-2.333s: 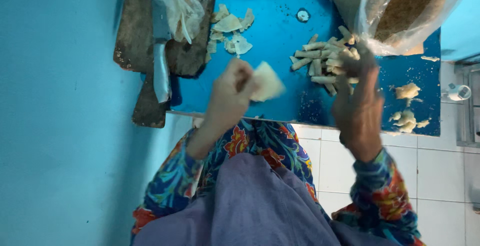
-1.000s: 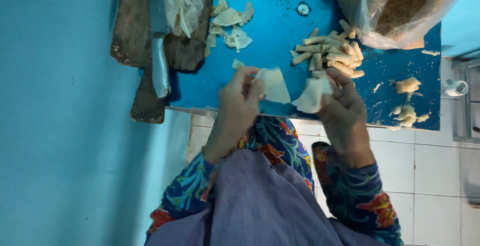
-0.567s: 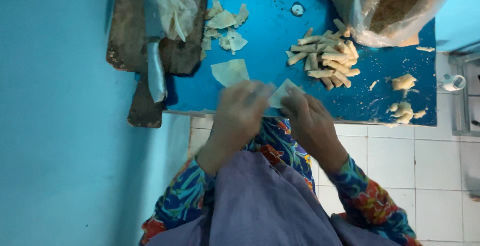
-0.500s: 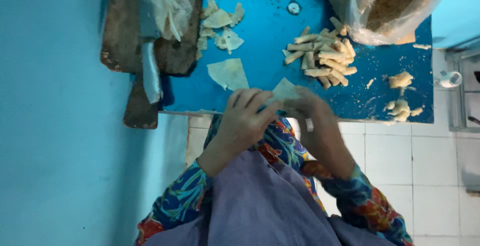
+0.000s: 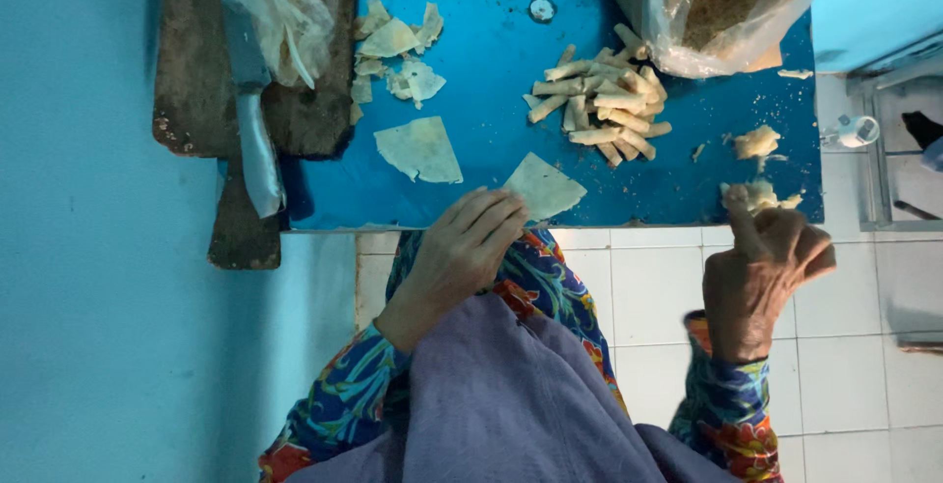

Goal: The person sits at a blue table and shapes pieces of dough by hand, rolling and pinching each piece between the fingers into a short cylinder and adding it to a pile of finished dough sticks. They occasionally reach into a bag of brown powder and handle dough scraps on the table.

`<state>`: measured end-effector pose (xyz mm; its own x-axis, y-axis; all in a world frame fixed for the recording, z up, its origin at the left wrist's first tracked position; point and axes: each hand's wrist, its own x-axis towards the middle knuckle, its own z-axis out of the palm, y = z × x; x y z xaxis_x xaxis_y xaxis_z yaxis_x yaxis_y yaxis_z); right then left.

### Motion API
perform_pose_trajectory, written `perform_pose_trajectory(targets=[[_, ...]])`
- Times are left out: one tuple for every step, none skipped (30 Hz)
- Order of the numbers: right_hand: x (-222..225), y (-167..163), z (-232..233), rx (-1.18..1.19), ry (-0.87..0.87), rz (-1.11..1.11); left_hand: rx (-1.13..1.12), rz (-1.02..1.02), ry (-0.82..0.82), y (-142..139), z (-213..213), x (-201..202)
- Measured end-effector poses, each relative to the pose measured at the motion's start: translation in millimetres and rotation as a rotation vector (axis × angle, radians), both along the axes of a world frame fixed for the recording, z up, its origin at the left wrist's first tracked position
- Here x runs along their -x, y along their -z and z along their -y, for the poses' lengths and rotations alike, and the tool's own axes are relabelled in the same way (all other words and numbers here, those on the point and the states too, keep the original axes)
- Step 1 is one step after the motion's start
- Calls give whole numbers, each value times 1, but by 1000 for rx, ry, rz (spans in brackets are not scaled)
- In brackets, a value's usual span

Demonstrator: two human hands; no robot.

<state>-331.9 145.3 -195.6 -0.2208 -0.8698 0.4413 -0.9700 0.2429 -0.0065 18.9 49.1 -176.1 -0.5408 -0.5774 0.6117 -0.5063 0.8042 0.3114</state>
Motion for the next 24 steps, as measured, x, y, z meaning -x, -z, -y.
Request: perform_pose_trajectory(targets=[[-3,-3,0,0,-13,4,5,14,-2,0,0,0],[-6,-9,1,13,-45,-5,14,26,-8,-1,0,-1],[-9,-18,1,13,-66,4,20,41,-19,-2,0,-3],[-15,-26,3,12,-87,12,30,51,-10,-3,0,-5],[-18,-39,4,3,-94,34,42,60,-2,-4,1,-6],[-23,-51,7,-5,-103,56,54,68,4,-5,1,-7],[-31,-60,13,9,-148,124,55,66,11,-6,2,-8],[-38,-69,20,24,-194,191,58,64,16,-6,2,-9],[-48,-76,28,23,-269,276,59,62,21,-6,3,-9],[-57,-82,36,18,-343,363,61,61,21,-6,3,-10],[-68,-83,48,-2,-442,468,63,62,23,-5,4,-10],[-80,-81,62,-30,-526,461,66,62,28,-4,4,-10],[-91,-78,75,-57,-609,454,66,52,32,-3,4,-10],[-102,-75,83,-107,-641,348,66,40,36,-2,5,-9],[-111,-72,89,-157,-672,241,65,29,39,-1,5,-9],[-119,-70,94,-168,-704,203,63,24,46,0,5,-9],[-126,-69,98,-178,-737,163,61,18,51,0,5,-9],[-131,-70,101,-189,-767,124,58,12,58,1,5,-8],[-135,-72,102,-152,-764,50,66,7,44,2,5,-7],[-138,-76,102,-117,-760,-24,72,1,32,2,6,-6],[-140,-80,102,-83,-753,-97,77,-5,20,2,5,-6],[-141,-86,101,-98,-713,-185,68,-9,21,3,5,-5],[-142,-92,100,-110,-669,-273,62,-13,23,3,5,-5],[-143,-97,100,-117,-627,-363,61,-18,23,3,5,-5]])
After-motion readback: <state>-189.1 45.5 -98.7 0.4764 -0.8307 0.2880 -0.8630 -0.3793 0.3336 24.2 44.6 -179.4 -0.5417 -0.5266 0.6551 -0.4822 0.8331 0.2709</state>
